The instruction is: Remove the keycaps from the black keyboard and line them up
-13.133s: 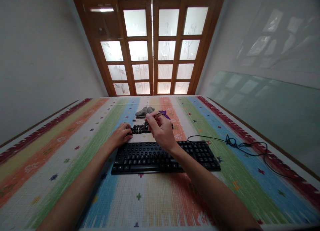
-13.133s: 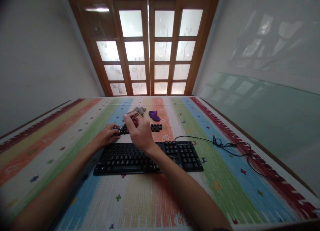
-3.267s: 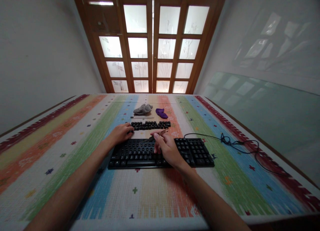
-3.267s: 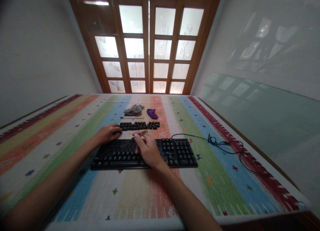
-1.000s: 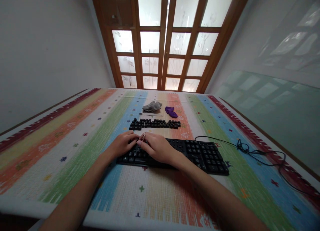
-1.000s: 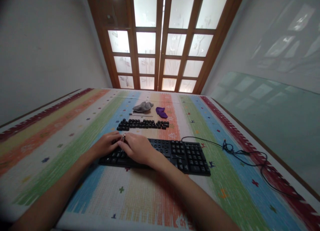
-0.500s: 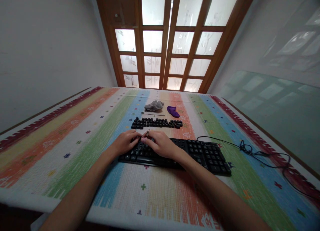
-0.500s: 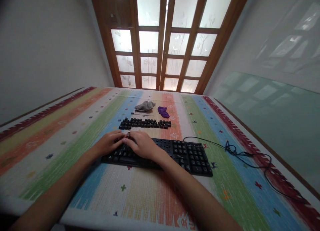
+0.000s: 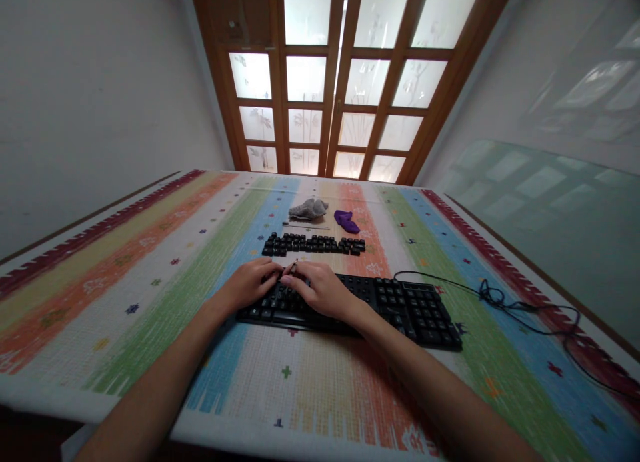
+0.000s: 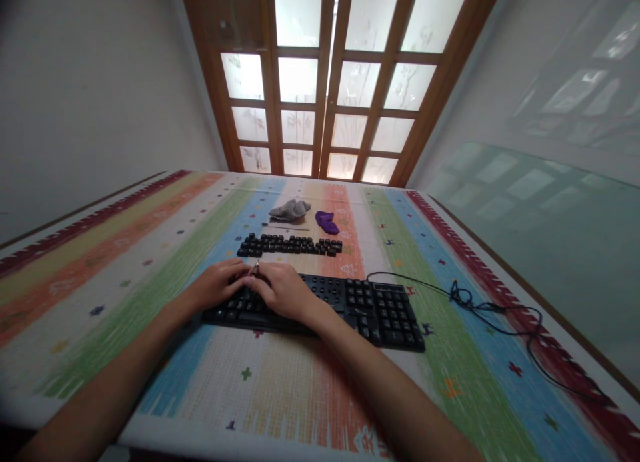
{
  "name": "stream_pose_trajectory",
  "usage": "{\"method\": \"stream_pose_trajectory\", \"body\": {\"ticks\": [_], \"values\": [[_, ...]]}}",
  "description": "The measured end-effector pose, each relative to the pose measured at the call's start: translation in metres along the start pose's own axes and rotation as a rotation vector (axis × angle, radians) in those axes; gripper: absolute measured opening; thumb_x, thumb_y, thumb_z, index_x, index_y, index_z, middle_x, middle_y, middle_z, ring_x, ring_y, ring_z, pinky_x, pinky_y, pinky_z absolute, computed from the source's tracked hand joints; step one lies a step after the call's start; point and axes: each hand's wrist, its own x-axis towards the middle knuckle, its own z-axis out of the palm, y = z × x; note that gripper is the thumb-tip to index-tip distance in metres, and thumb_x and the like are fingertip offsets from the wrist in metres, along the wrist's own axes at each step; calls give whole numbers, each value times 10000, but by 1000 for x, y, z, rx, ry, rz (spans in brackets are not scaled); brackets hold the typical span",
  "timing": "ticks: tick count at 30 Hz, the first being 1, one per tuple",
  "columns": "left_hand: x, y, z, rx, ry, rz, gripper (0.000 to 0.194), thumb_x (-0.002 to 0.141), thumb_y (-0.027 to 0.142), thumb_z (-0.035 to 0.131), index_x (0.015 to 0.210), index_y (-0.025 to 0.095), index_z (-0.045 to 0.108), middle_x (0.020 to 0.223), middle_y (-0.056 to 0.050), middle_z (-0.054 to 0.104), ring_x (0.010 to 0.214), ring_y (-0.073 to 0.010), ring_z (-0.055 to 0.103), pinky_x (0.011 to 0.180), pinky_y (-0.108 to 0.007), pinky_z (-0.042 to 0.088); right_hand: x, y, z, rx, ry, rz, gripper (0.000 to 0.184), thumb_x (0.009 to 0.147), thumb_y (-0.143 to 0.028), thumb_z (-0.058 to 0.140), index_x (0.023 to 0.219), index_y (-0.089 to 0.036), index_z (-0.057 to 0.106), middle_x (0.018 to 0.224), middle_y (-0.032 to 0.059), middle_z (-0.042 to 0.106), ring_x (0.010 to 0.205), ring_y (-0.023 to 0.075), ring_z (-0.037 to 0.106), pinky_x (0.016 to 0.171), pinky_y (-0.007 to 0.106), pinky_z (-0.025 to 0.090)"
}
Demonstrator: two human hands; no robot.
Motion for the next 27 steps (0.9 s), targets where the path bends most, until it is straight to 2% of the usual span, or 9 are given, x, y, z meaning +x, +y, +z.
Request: {"method": "stream_pose_trajectory", "body": {"ticks": [10,19,22,27], "values": [[-1,-2,0,33,-17,19,225,962,235,436,896,181,644,810,-39,590,786,-180,576,728,-285,457,-1,-1,5,18,-31,-3,182,974,-274,527,881,-165,640,882,47,707,815,153,639,781,267,458],[-2,-3,0,45,-23,18,215,957,238,452,987,184,658,882,-48,626,856,-185,601,770,-289,470,-4,-13,10,-242,-125,-57,195,999,-310,463,918,-163,561,922,105,677,827,198,604,762,312,445],[-2,-4,0,34,-22,19,206,953,229,457,962,192,659,849,-38,616,821,-176,597,759,-281,471,-4,-15,8,-263,-142,-32,200,1004,-304,441,927,-165,562,937,108,682,847,205,612,786,325,451],[-2,-5,2,42,-6,16,172,941,227,488,953,202,658,837,-32,608,815,-179,598,761,-281,476,1,-9,6,-180,-89,95,228,1010,-315,429,913,-166,571,905,89,687,829,193,625,775,316,451]]}}
